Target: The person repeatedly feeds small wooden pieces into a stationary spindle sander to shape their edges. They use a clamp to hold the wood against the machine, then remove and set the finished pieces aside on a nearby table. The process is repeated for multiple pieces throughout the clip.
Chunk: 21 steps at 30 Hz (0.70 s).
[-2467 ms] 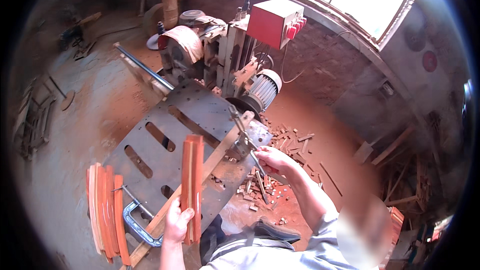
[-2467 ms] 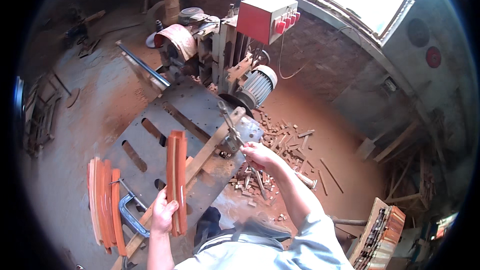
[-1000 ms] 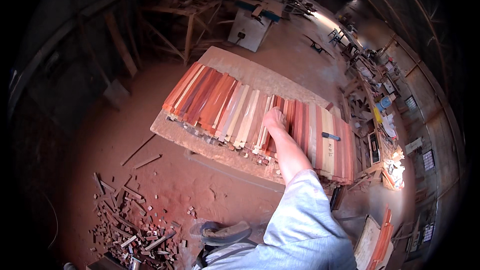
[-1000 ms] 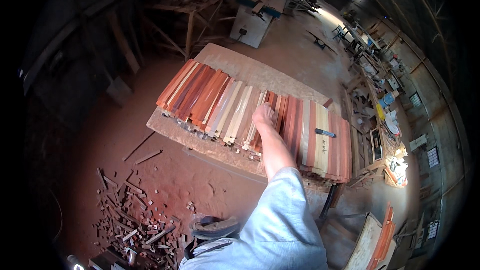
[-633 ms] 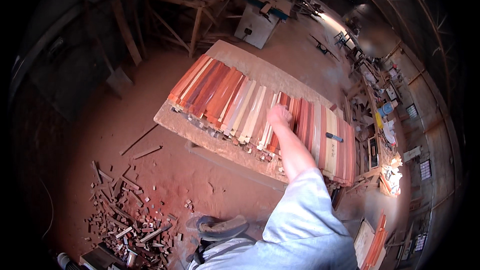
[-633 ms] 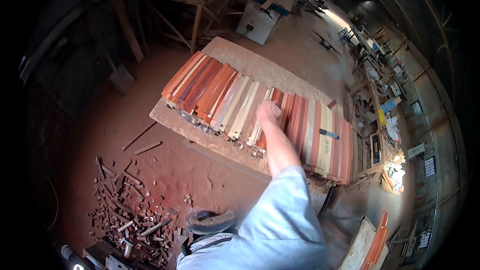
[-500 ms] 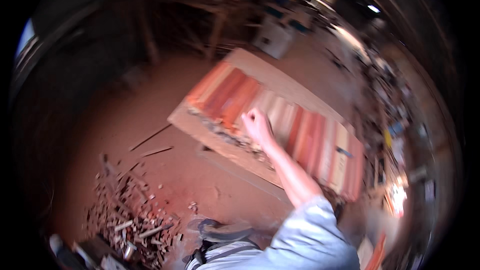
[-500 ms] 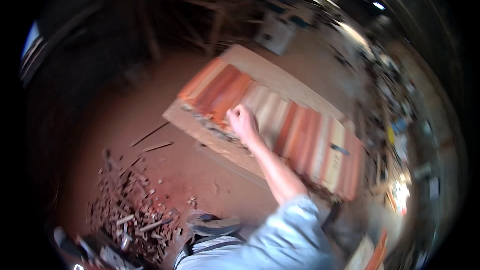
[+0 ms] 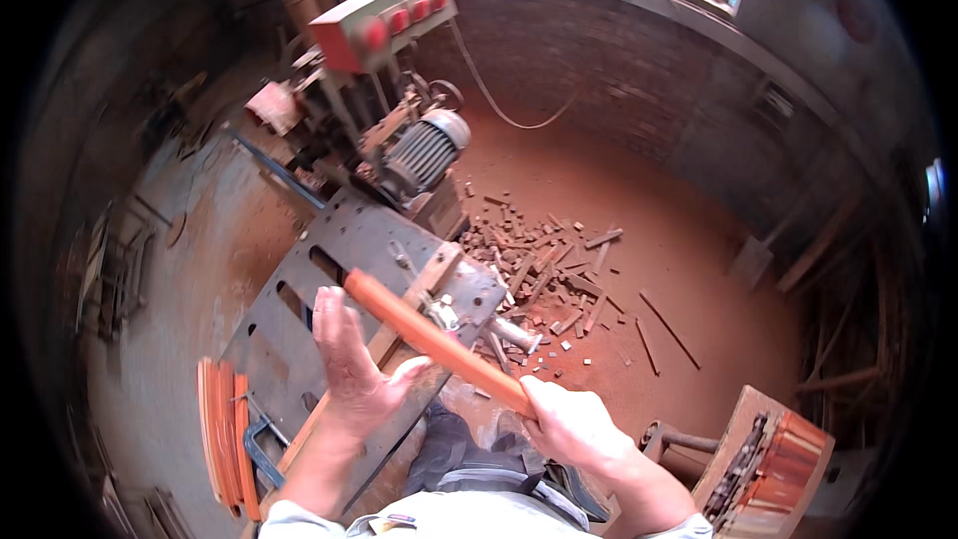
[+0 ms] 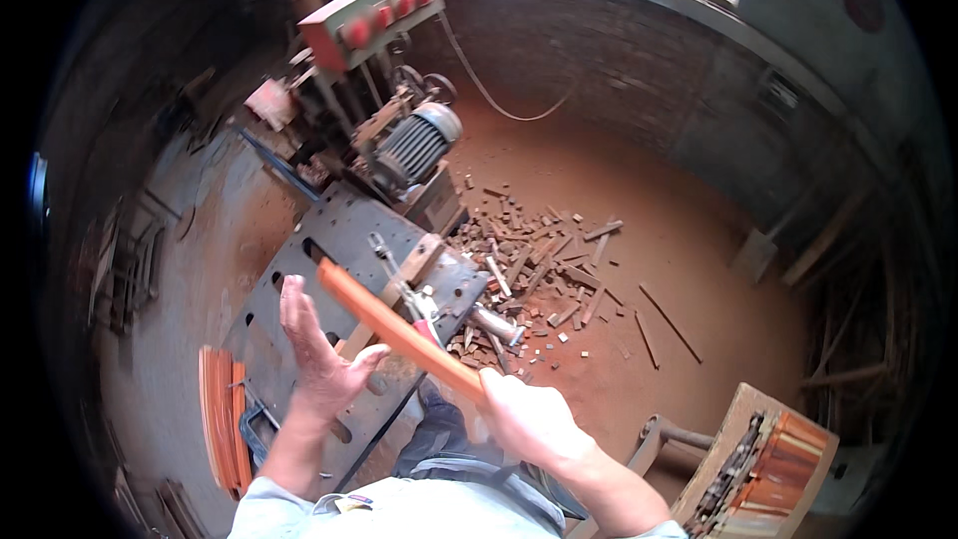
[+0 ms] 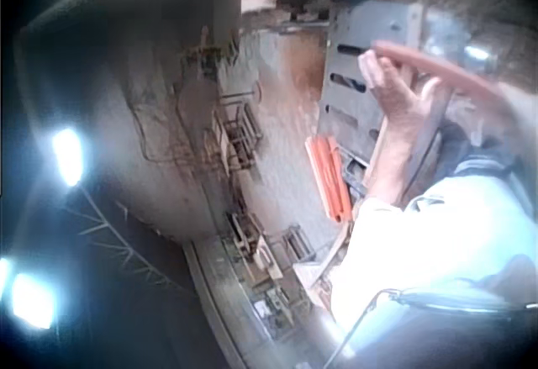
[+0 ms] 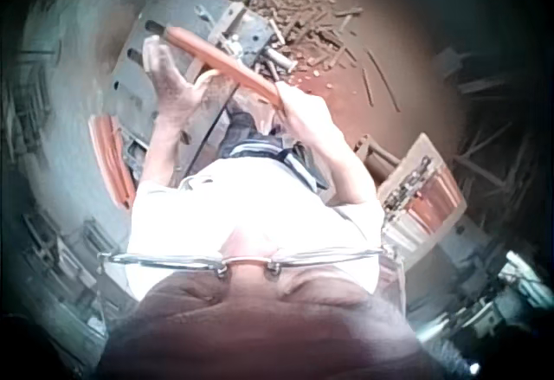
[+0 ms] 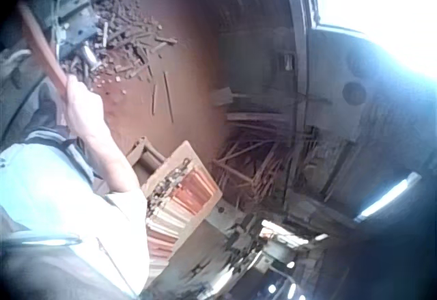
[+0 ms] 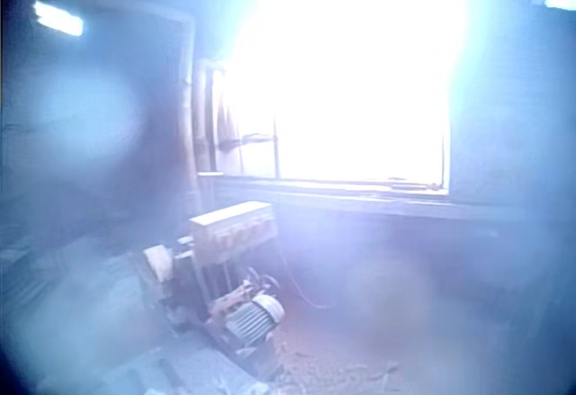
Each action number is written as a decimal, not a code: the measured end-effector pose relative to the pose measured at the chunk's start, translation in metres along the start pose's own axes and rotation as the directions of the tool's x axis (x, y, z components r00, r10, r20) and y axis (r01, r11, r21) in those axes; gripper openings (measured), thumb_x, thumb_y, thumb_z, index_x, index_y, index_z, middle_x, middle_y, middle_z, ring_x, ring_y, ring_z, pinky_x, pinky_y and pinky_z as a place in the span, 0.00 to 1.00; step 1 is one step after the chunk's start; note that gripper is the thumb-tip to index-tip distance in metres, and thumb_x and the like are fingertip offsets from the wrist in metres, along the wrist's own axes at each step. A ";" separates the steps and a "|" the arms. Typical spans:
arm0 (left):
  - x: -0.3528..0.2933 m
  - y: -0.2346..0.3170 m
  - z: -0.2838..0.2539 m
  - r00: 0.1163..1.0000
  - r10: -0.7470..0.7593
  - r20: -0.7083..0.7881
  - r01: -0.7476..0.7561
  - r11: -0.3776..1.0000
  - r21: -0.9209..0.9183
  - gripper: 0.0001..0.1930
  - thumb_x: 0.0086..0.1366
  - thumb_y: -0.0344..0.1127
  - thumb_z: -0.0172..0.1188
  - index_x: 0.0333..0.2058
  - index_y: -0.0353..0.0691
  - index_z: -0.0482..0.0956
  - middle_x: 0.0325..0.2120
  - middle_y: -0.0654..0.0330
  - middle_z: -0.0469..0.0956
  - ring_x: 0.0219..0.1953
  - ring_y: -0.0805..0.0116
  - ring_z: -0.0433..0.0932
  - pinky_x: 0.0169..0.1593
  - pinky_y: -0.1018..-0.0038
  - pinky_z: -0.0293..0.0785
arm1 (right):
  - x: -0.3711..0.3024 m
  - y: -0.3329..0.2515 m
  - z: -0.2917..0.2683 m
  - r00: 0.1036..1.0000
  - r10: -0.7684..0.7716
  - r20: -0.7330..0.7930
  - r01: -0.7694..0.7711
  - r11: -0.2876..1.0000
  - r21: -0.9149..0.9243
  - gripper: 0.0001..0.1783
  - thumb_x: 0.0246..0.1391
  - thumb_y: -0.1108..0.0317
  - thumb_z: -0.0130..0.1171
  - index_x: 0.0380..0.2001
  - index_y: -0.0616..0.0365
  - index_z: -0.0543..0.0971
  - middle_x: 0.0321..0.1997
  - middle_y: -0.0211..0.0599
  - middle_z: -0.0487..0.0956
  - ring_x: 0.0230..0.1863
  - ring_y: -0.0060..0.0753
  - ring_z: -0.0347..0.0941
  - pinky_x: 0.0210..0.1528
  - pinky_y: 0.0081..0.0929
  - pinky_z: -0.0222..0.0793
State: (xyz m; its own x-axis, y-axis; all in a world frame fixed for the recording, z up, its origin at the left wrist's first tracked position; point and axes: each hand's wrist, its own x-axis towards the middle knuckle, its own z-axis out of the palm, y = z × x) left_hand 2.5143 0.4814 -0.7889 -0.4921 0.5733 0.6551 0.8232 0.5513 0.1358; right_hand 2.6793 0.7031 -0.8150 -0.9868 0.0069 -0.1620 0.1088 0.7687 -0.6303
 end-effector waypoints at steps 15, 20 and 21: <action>-0.085 -0.174 -0.012 0.418 -0.636 0.649 0.588 0.734 0.340 0.20 0.66 0.49 0.58 0.48 0.39 0.80 0.38 0.44 0.84 0.45 0.45 0.82 0.50 0.54 0.77 | 0.105 -0.005 0.017 0.952 -0.079 -0.295 0.165 0.946 0.279 0.28 0.53 0.65 0.70 0.54 0.66 0.75 0.51 0.54 0.78 0.51 0.51 0.77 0.57 0.40 0.74; -0.063 -0.181 0.080 0.404 -0.466 0.787 0.633 0.764 0.128 0.23 0.72 0.51 0.42 0.48 0.40 0.79 0.45 0.42 0.81 0.49 0.41 0.80 0.52 0.51 0.75 | 0.107 -0.013 0.041 0.959 0.029 -0.281 0.077 0.931 0.357 0.24 0.54 0.70 0.68 0.54 0.65 0.76 0.50 0.49 0.78 0.47 0.41 0.79 0.52 0.32 0.76; -0.063 -0.184 0.099 0.368 -0.469 0.803 0.667 0.735 0.123 0.22 0.72 0.49 0.42 0.50 0.41 0.78 0.48 0.44 0.81 0.49 0.40 0.79 0.53 0.51 0.75 | 0.106 -0.011 0.046 0.953 0.040 -0.301 0.078 0.925 0.372 0.23 0.55 0.74 0.66 0.53 0.66 0.75 0.48 0.46 0.78 0.45 0.36 0.79 0.50 0.30 0.76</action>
State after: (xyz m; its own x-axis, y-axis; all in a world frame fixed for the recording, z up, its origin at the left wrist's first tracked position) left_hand 2.3656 0.4042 -0.9284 -0.7944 0.4394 -0.4194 0.2416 0.8620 0.4456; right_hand 2.5795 0.6660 -0.8597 -0.9720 0.2298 0.0484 0.0681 0.4732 -0.8783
